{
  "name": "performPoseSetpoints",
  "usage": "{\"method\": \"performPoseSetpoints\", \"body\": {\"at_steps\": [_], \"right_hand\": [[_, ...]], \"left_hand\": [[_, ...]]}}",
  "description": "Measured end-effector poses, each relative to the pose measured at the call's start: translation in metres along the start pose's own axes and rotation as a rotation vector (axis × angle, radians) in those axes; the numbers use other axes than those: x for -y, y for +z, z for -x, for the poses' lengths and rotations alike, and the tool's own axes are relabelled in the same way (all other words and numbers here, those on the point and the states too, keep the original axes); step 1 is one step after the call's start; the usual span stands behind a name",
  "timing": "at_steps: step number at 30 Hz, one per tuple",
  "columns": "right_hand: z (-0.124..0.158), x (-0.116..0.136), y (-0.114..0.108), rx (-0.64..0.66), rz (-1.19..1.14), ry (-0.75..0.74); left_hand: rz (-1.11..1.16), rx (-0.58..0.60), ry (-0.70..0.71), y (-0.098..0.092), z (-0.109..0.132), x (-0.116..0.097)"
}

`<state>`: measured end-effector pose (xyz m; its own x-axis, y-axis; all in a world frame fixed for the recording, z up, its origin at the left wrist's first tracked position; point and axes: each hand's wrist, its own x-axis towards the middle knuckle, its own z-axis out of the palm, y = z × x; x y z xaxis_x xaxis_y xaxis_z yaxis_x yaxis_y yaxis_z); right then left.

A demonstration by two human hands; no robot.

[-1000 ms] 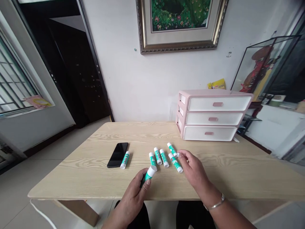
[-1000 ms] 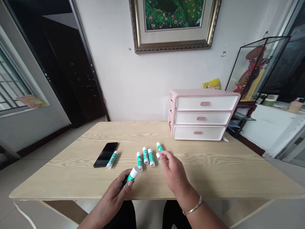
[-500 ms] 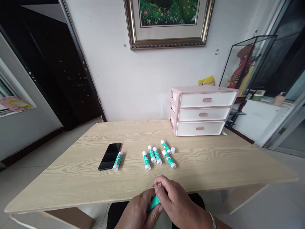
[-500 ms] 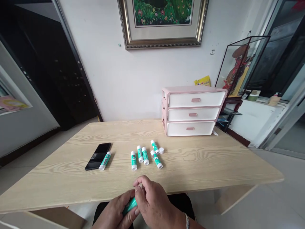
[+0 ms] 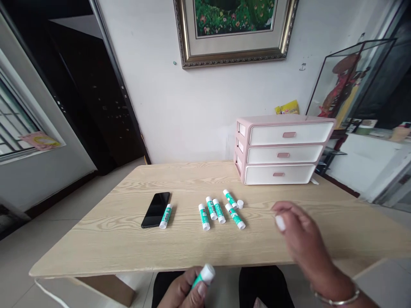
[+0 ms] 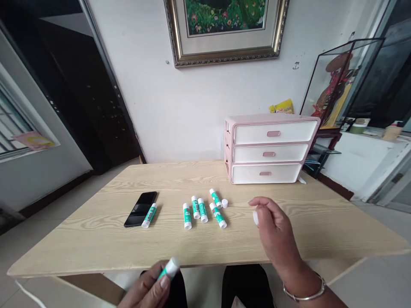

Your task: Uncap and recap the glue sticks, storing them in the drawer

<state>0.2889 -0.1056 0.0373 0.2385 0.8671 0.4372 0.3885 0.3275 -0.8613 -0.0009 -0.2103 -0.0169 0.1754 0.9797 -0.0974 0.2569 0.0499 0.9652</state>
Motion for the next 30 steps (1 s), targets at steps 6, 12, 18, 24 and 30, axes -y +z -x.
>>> {"method": "performPoseSetpoints", "body": {"at_steps": [6, 12, 18, 24, 30], "right_hand": [[-0.010, -0.017, 0.008, 0.010, 0.133, -0.070], [-0.023, -0.090, 0.019, -0.034, 0.233, 0.079], [-0.034, -0.101, 0.016, -0.026, 0.184, 0.225], [-0.030, -0.106, 0.025, 0.083, 0.319, 0.202], [-0.040, -0.107, 0.033, 0.174, 0.273, 0.114]], "left_hand": [[-0.511, -0.489, 0.074, -0.030, -0.050, -0.002], [-1.058, -0.679, -0.043, -0.046, -0.102, -0.011], [-1.177, -0.666, -0.156, -0.048, -0.124, -0.001], [-1.226, -0.658, -0.212, -0.046, -0.129, 0.003], [-1.221, -0.687, -0.183, -0.048, -0.121, 0.007]]}}
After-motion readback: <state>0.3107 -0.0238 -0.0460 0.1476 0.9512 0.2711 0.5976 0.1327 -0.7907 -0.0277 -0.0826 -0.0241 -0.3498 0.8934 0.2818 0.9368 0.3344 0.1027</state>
